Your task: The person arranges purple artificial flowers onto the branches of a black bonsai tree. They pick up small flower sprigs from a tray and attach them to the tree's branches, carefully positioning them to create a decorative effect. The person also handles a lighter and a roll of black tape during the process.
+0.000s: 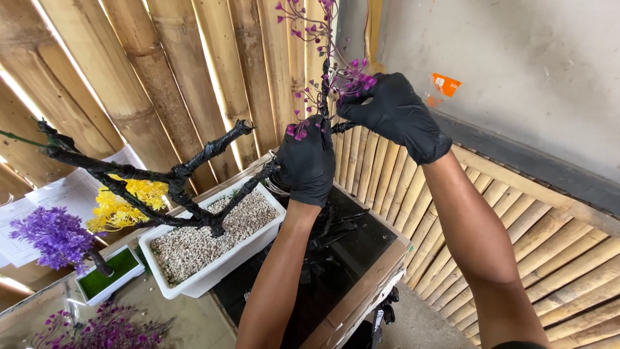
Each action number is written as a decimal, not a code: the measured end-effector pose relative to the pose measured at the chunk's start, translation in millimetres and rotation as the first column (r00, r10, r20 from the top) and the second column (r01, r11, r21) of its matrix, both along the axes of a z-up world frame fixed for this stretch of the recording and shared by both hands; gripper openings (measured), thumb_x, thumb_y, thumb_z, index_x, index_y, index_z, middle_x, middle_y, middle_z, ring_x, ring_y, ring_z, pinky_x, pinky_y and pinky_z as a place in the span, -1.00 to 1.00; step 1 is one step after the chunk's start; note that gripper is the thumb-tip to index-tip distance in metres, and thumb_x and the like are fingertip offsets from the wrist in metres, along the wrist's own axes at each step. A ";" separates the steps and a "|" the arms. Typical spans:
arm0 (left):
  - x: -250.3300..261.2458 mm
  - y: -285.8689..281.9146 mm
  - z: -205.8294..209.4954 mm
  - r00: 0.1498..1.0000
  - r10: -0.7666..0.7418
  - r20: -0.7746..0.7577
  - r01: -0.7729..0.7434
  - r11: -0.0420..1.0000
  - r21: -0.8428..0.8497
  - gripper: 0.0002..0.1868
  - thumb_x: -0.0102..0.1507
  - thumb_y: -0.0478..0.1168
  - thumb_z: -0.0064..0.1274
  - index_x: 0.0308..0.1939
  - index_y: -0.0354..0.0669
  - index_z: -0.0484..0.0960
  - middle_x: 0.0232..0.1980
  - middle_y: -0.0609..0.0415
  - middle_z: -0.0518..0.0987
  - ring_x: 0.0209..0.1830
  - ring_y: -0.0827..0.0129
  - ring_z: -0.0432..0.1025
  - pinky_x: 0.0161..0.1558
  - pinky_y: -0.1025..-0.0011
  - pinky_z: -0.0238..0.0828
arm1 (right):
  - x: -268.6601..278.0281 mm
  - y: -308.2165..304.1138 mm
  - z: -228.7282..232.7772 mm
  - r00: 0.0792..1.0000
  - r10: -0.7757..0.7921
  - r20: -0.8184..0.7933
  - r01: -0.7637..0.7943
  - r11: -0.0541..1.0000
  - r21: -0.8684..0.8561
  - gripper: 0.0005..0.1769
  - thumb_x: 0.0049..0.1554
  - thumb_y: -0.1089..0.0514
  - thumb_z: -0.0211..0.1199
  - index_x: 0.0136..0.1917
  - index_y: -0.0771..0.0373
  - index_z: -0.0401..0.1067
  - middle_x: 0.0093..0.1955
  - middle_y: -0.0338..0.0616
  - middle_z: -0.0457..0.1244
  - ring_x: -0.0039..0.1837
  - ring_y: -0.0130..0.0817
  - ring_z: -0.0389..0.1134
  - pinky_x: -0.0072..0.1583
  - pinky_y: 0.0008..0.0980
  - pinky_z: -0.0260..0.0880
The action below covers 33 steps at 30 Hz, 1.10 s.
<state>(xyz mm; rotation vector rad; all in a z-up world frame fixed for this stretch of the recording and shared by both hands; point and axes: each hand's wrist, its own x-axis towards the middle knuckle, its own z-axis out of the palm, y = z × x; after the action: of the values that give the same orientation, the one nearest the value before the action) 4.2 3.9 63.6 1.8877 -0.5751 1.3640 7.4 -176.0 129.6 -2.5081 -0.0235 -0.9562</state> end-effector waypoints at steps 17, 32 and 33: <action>-29.8 4.8 7.8 0.980 0.197 0.026 -0.198 0.967 0.161 -0.33 0.31 0.08 0.07 0.40 -0.23 0.42 0.33 -0.22 0.49 0.39 -0.04 0.38 0.38 0.14 0.33 | -108.4 28.8 48.5 0.980 0.190 -0.058 -0.135 0.852 0.506 -0.62 0.11 -0.03 0.53 0.16 0.09 0.58 0.07 -0.18 0.44 0.13 -0.42 0.45 0.26 -0.40 0.48; -135.4 111.1 -6.1 0.994 -0.109 0.001 0.081 0.750 0.656 -0.50 0.41 0.05 -0.06 0.30 -0.19 0.48 0.22 -0.18 0.44 0.27 -0.04 0.42 0.28 0.13 0.38 | -118.1 -4.0 -13.2 0.893 0.087 0.441 -0.375 0.685 0.625 -0.51 0.44 -0.21 -0.12 0.25 0.17 0.43 0.28 0.03 0.32 0.12 -0.10 0.48 0.05 -0.21 0.59; -146.6 124.8 -0.1 0.995 -0.102 0.001 0.077 0.750 0.657 -0.50 0.41 0.05 -0.06 0.30 -0.19 0.48 0.22 -0.18 0.44 0.27 -0.04 0.42 0.28 0.13 0.38 | -113.4 -5.3 -24.2 0.893 0.093 0.441 -0.379 0.682 0.625 -0.51 0.44 -0.21 -0.12 0.25 0.17 0.43 0.28 0.03 0.32 0.12 -0.10 0.48 0.05 -0.21 0.59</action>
<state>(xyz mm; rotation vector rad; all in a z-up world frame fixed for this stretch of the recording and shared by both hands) -142.4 128.7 63.6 2.3375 -1.2870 1.2192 -106.0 -181.4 105.4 -1.5450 -0.0928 -1.0660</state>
